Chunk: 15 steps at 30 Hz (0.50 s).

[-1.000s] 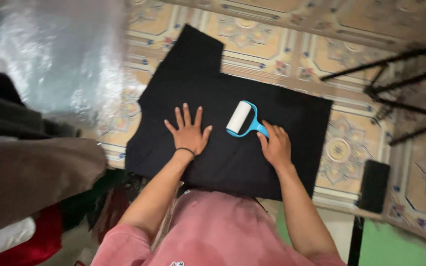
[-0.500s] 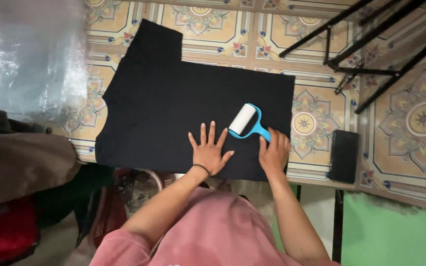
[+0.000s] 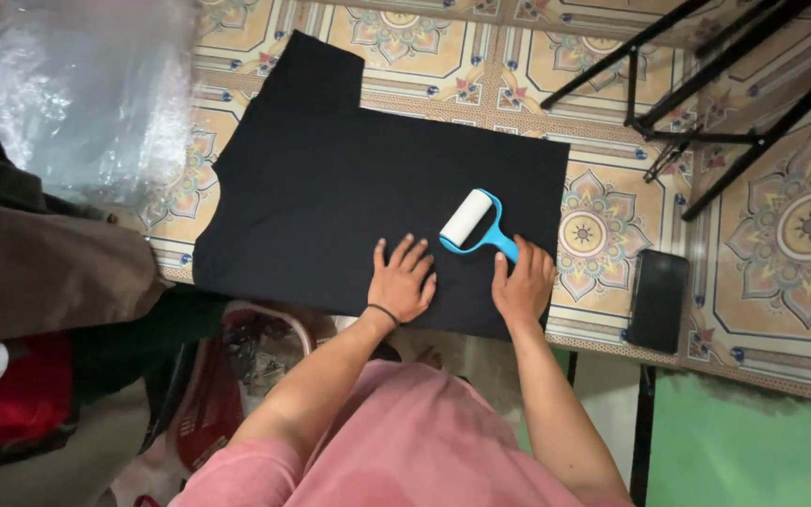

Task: The person uses a lint roller on a black t-shirt laid on a table, then folds the t-shirt in half lengthwise and continues to roll it. The person folds the t-shirt again into a compact rectangle and smooths it with the lint roller before setting it down.

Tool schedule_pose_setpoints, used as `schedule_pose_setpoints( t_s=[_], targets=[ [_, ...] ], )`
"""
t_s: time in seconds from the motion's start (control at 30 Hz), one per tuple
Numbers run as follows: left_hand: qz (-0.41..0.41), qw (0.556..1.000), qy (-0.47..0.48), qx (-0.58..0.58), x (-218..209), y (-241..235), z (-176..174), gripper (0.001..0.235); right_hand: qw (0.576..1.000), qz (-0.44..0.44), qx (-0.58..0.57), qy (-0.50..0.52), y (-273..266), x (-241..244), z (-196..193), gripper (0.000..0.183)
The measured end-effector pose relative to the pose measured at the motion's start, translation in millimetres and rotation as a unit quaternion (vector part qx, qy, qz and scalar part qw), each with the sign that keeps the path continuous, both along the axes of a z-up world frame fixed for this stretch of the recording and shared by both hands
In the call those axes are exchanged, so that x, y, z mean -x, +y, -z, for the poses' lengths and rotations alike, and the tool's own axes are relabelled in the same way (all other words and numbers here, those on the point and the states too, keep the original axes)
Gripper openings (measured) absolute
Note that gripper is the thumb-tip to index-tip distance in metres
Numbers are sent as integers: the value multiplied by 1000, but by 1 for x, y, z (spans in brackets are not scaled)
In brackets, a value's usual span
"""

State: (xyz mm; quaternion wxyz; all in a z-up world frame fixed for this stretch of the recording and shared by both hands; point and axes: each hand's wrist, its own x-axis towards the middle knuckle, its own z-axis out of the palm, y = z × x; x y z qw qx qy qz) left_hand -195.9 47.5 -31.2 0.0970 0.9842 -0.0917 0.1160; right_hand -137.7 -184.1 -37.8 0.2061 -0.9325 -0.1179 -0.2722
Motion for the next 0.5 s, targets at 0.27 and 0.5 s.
schedule_pose_setpoints(
  t_s=[0.27, 0.5],
  targets=[
    [58, 988, -137, 52, 5, 0, -3, 21, 999, -9, -45, -5, -5, 3, 10, 39],
    [80, 982, -163, 59, 0, 2, 1, 17, 997, -10, -67, -27, -7, -1, 15, 37]
  ],
)
